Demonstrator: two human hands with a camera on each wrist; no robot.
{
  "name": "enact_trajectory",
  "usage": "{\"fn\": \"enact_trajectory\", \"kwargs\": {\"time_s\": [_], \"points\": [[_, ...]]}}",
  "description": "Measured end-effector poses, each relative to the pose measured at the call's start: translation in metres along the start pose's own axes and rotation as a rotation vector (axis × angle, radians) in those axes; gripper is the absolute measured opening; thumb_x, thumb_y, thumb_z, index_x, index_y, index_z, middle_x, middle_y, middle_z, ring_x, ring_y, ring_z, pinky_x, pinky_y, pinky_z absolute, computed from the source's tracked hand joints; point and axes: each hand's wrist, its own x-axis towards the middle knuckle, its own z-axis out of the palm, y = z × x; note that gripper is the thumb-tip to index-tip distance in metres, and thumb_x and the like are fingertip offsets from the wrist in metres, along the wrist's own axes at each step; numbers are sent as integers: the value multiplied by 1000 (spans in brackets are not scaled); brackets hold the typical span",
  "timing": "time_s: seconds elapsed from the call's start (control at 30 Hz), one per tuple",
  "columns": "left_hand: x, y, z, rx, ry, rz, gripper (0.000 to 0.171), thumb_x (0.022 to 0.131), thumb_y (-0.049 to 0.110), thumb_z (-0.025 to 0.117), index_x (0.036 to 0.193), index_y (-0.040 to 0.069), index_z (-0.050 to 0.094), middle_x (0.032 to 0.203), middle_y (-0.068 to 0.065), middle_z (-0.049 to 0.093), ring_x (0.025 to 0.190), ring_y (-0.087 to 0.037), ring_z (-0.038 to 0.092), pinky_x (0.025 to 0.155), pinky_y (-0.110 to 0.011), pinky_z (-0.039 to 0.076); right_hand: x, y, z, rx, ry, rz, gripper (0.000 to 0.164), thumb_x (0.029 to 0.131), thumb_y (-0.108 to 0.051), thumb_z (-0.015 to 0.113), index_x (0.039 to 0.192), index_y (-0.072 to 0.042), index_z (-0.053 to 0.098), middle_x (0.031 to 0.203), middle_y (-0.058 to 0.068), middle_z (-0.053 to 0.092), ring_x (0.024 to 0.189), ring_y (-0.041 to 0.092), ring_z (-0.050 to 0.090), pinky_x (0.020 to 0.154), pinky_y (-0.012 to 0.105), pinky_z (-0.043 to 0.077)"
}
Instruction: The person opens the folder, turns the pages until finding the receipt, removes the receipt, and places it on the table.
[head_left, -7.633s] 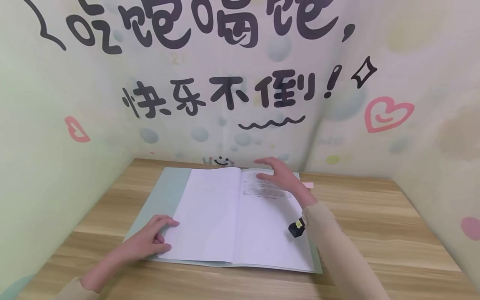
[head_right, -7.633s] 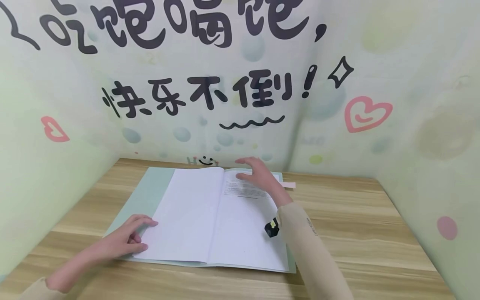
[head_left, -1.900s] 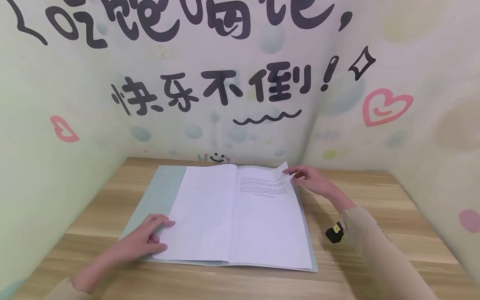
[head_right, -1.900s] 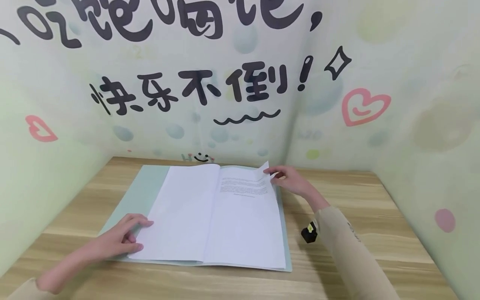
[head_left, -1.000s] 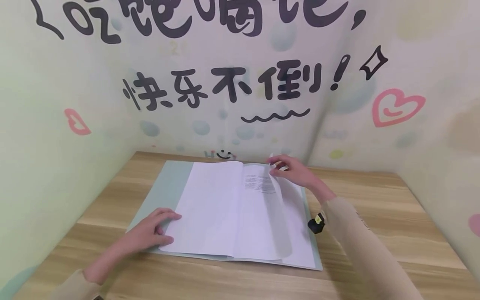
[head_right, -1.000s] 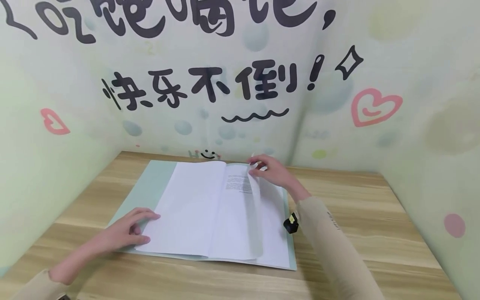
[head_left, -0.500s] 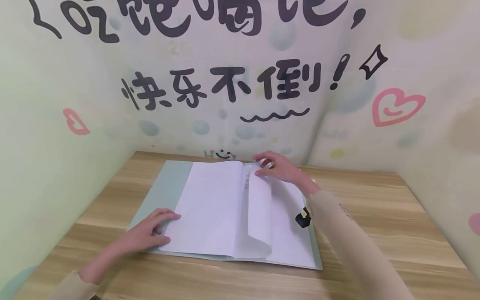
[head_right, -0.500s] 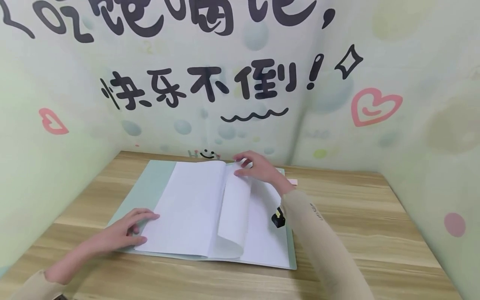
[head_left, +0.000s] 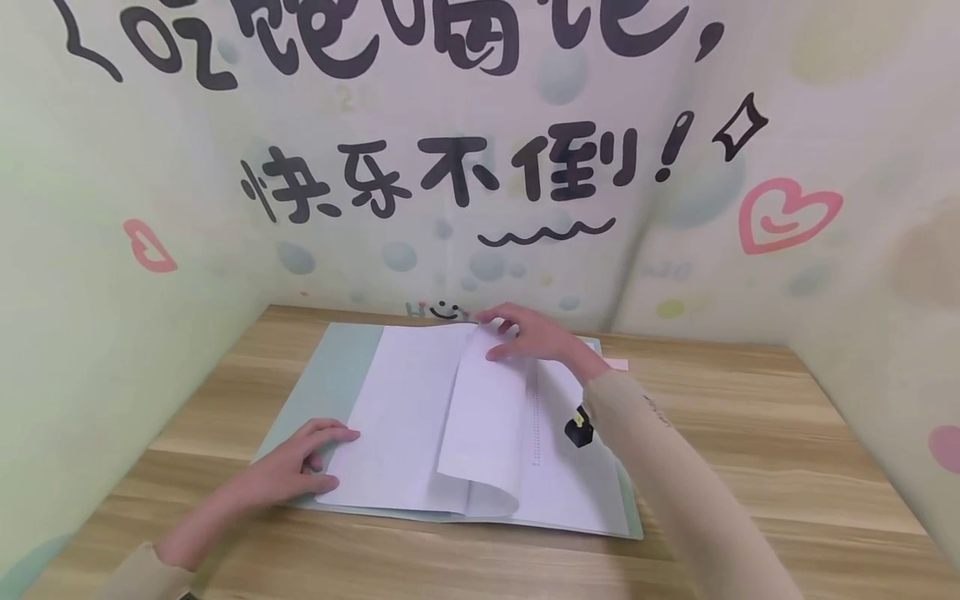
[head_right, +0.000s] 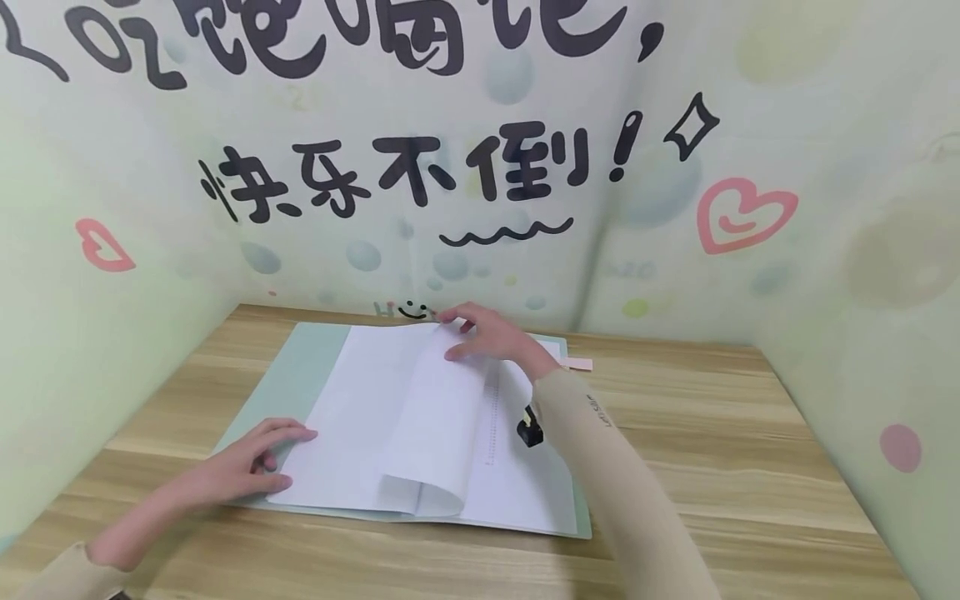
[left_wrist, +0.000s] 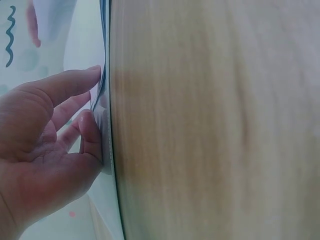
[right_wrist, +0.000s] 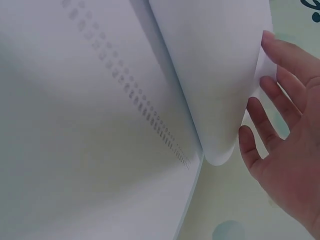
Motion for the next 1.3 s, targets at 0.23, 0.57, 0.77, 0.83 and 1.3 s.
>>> {"fn": "enact_trajectory", "kwargs": {"time_s": [0.23, 0.57, 0.77, 0.83, 1.3], "points": [[0, -2, 1, 5, -1, -2, 53, 86, 13, 73, 134, 1, 54, 137, -24, 43, 80, -4, 46, 70, -17, 42, 14, -6, 7, -48, -81, -7, 65, 84, -28, 78, 143, -21, 52, 149, -3, 49, 127, 24, 51, 111, 42, 39], [1, -1, -2, -12, -24, -17, 56, 83, 8, 72, 135, 0, 54, 137, -27, 41, 81, -5, 48, 70, -17, 44, 34, -23, 26, -47, -101, -23, 73, 82, -23, 79, 147, -19, 46, 151, 0, 46, 130, 26, 50, 114, 41, 37], [1, 0, -3, -37, -31, -53, 59, 82, 8, 73, 136, -2, 51, 139, -28, 40, 83, -2, 49, 71, -17, 46, 50, -31, 40, -100, -72, -96, 78, 82, -19, 80, 150, -12, 41, 155, 4, 42, 128, 29, 50, 113, 41, 38], [0, 0, -4, -55, -31, -73, 62, 81, 7, 73, 137, -3, 48, 140, -28, 38, 83, -1, 49, 71, -17, 47, 54, -34, 45, -95, -70, -107, 80, 81, -17, 80, 150, -12, 40, 157, 5, 40, 130, 29, 50, 114, 41, 37], [-2, -5, -7, -205, -69, -87, 88, 79, -7, 64, 154, 4, 20, 142, -34, 34, 76, -8, 55, 66, -21, 51, 68, -45, 76, -59, -115, -113, 86, 81, -15, 80, 154, -21, 35, 161, 2, 32, 151, 21, 25, 124, 42, 21]]}}
